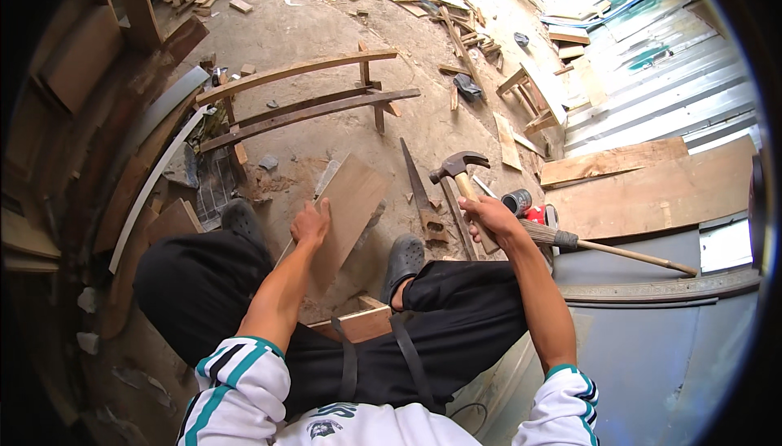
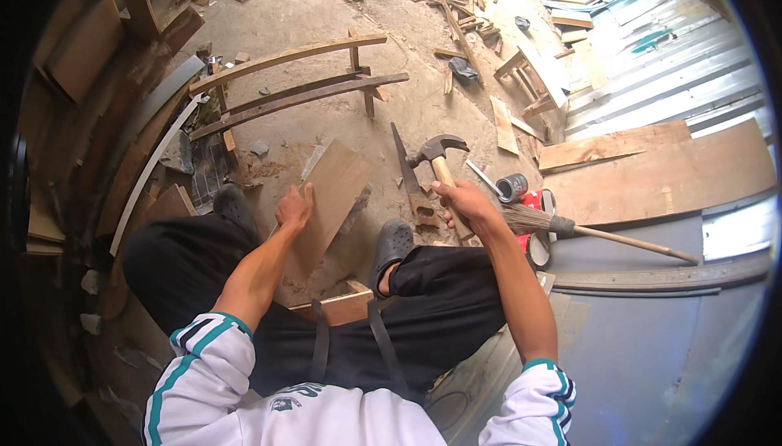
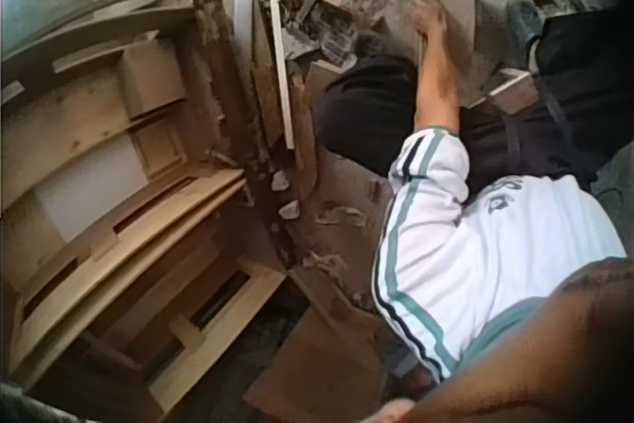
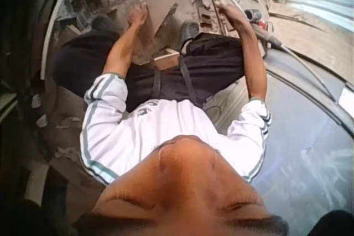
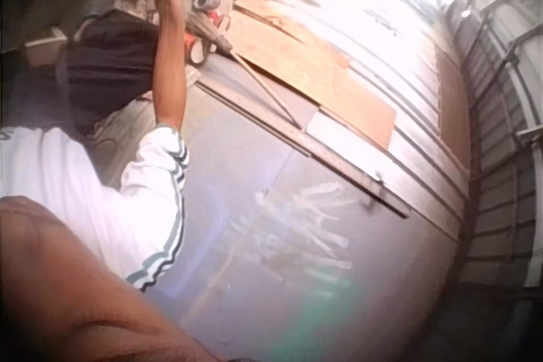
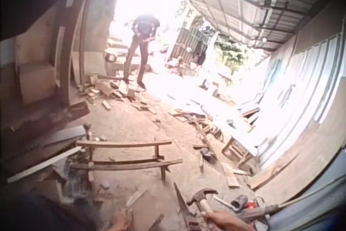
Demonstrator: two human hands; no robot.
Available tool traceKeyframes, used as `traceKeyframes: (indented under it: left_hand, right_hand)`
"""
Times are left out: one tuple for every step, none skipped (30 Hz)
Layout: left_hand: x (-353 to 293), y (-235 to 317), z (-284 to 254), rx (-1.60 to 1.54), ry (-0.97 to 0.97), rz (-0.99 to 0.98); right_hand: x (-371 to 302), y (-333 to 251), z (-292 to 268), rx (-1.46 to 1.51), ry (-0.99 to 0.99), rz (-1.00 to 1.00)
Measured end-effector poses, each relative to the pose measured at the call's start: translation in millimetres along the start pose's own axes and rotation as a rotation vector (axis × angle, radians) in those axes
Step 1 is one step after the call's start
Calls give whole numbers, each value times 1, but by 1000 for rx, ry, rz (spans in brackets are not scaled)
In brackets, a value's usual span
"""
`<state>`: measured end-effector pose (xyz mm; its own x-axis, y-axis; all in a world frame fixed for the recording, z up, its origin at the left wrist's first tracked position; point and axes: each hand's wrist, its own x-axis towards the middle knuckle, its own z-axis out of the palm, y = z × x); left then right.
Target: The person sits on the floor and assembles a wooden chair frame by hammering nails into the joints. They then pick up a rectangular wooden board and hammer nails into it, preparing it for attachment to the frame.
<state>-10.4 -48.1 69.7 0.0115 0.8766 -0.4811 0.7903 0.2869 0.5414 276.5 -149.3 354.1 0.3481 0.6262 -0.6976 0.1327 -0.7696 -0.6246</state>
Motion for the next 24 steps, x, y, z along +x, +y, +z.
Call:
traceKeyframes:
  left_hand:
    - [0, 0, -3, -4, 24, -6]
    - [-2, -3, -4, -9, 49, -14]
    - [-1, -3, -6, -14, 73, -21]
    - [4, -4, -8, -89, 22, -15]
    - [11, -5, -5, -164, -29, -7]
    - [18, -4, -2, -239, -82, 2]
    - [26, -4, 6, -346, -150, 21]
    - [34, -7, 8, -452, -210, 33]
    - [41, -11, 8, -557, -271, 47]
    - [44, -10, 6, -643, -382, 20]
    - [44, -4, 5, -741, -499, -13]
    - [42, 1, 5, -801, -572, -26]
    - [37, 10, 0, -854, -637, -39]
    - [23, 26, -2, -869, -670, -28]
    - [13, 38, -5, -884, -704, -18]
    - [10, 43, -8, -882, -755, 10]
    - [7, 47, -4, -877, -821, 35]
    - [4, 51, 0, -872, -889, 59]
    - [9, 40, 5, -865, -853, 118]
    - [15, 33, 15, -860, -824, 177]
    - [23, 20, 18, -829, -811, 182]
    - [24, 19, 25, -797, -822, 189]
    - [14, 32, 25, -763, -839, 197]
    - [4, 39, 17, -675, -837, 215]
  right_hand:
    - [-5, 0, -1, 1, 6, -21]
    - [-9, 6, -3, 18, -27, -60]
    - [-7, 10, -5, 25, -25, -98]
    - [-7, 17, -4, -3, -11, -110]
    - [-7, 23, -4, -30, 4, -121]
    - [-1, 30, -6, -73, 28, -122]
    - [1, 35, -7, -119, 5, -140]
    - [2, 34, -2, -165, -26, -164]
    - [0, 31, 1, -210, -56, -189]
    - [-4, 27, 2, -228, -105, -179]
    - [-9, 21, 4, -249, -168, -172]
    - [-13, 15, 6, -269, -232, -166]
    - [-14, 16, 6, -285, -302, -170]
    - [-11, 22, 3, -319, -365, -162]
    - [-13, 26, 0, -330, -412, -172]
    - [-23, 19, 0, -344, -459, -191]
    - [-30, 17, -1, -355, -498, -201]
    - [-32, 17, -4, -386, -521, -223]
    - [-34, 11, -1, -423, -555, -240]
    - [-38, 3, 0, -463, -584, -251]
    - [-39, 0, 0, -503, -614, -264]
    - [-39, 5, -4, -515, -613, -290]
    - [-39, 11, -10, -511, -606, -305]
    - [-40, 16, -16, -509, -600, -321]
